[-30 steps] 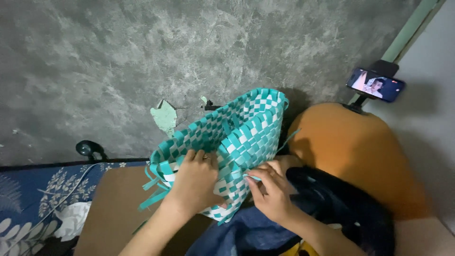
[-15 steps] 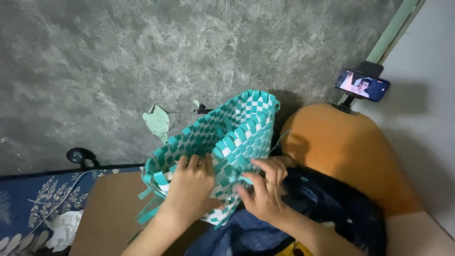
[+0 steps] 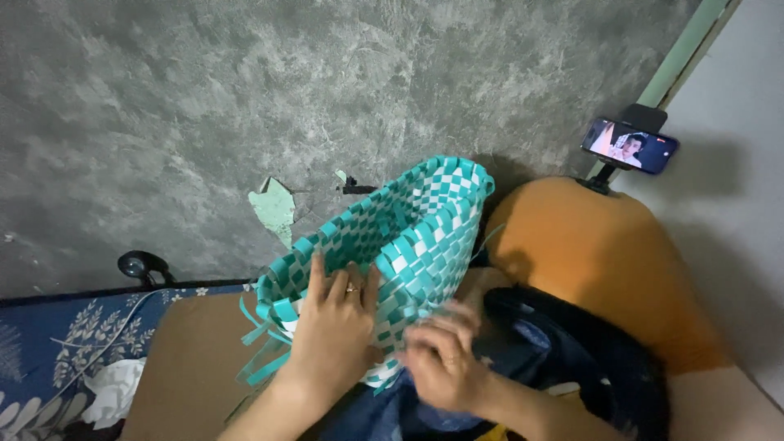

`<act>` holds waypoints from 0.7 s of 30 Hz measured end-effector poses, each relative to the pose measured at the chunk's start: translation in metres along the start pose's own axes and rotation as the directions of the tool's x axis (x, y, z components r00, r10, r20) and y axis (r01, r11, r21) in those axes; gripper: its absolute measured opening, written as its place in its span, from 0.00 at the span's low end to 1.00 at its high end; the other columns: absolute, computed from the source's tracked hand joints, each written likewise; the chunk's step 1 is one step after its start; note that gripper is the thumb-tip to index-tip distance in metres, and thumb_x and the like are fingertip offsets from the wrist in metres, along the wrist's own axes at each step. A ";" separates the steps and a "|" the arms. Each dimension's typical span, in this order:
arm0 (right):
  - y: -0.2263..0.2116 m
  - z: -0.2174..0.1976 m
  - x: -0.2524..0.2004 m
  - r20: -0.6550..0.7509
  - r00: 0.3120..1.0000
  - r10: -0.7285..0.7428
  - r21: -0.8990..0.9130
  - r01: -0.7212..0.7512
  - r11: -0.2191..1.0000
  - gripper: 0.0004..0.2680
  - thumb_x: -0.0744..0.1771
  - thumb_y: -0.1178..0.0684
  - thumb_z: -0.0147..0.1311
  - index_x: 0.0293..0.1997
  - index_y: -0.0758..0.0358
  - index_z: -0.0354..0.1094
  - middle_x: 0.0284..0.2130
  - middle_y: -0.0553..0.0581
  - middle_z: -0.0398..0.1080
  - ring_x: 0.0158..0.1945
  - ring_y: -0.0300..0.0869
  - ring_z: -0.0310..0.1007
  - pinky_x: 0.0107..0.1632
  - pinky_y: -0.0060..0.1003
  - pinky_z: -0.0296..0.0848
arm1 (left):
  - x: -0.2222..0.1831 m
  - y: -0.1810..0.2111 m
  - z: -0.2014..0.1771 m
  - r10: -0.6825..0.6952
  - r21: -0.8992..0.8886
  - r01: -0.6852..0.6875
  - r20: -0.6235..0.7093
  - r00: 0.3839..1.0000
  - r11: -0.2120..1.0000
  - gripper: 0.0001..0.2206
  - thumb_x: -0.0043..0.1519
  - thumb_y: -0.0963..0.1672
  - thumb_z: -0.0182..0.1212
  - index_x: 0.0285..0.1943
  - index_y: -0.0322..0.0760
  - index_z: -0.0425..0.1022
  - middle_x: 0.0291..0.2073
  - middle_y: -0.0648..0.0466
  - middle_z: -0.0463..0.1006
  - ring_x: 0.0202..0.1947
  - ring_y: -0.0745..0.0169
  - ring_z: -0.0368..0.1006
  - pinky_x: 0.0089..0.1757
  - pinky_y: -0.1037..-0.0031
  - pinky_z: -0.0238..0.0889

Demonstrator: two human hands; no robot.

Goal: Finishing a hand-woven plastic basket by tucking in loose plastic strips into the weave.

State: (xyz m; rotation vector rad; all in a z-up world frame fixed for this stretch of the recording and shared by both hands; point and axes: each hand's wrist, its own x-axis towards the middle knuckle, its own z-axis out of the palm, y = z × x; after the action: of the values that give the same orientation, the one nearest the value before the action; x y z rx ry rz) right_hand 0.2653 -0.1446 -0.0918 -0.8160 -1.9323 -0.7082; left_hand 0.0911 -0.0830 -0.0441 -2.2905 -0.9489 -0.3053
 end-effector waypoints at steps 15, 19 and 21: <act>-0.015 -0.009 0.014 0.296 0.948 -0.117 0.378 -0.004 0.926 0.10 0.66 0.55 0.58 0.49 0.64 0.64 0.44 0.59 0.66 0.46 0.51 0.67 0.52 0.52 0.64 | -0.002 0.006 0.014 0.037 0.055 -0.036 -0.005 0.999 0.998 0.31 0.54 0.52 0.50 0.65 0.35 0.60 0.47 0.47 0.69 0.42 0.52 0.65 0.41 0.65 0.55; -0.013 -0.010 0.017 0.320 0.942 -0.099 0.313 -0.007 0.950 0.04 0.67 0.56 0.54 0.44 0.60 0.70 0.37 0.53 0.64 0.40 0.46 0.63 0.50 0.46 0.64 | -0.001 0.009 0.023 0.050 0.064 -0.050 0.002 0.999 0.997 0.30 0.56 0.51 0.48 0.68 0.35 0.58 0.48 0.47 0.69 0.44 0.52 0.63 0.43 0.62 0.54; -0.009 -0.009 0.014 0.278 0.953 -0.119 0.437 -0.015 0.899 0.02 0.65 0.57 0.57 0.36 0.62 0.71 0.35 0.55 0.63 0.41 0.49 0.64 0.50 0.51 0.65 | -0.001 0.006 0.017 0.064 0.086 -0.073 0.102 0.993 0.994 0.31 0.58 0.52 0.48 0.69 0.35 0.55 0.50 0.47 0.68 0.46 0.51 0.63 0.43 0.63 0.54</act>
State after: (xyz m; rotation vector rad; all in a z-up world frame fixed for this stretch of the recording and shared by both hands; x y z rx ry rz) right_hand 0.2576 -0.1532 -0.0769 -0.6121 -2.2781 -0.1636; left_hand 0.0946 -0.0762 -0.0606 -2.2675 -0.9119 -0.1185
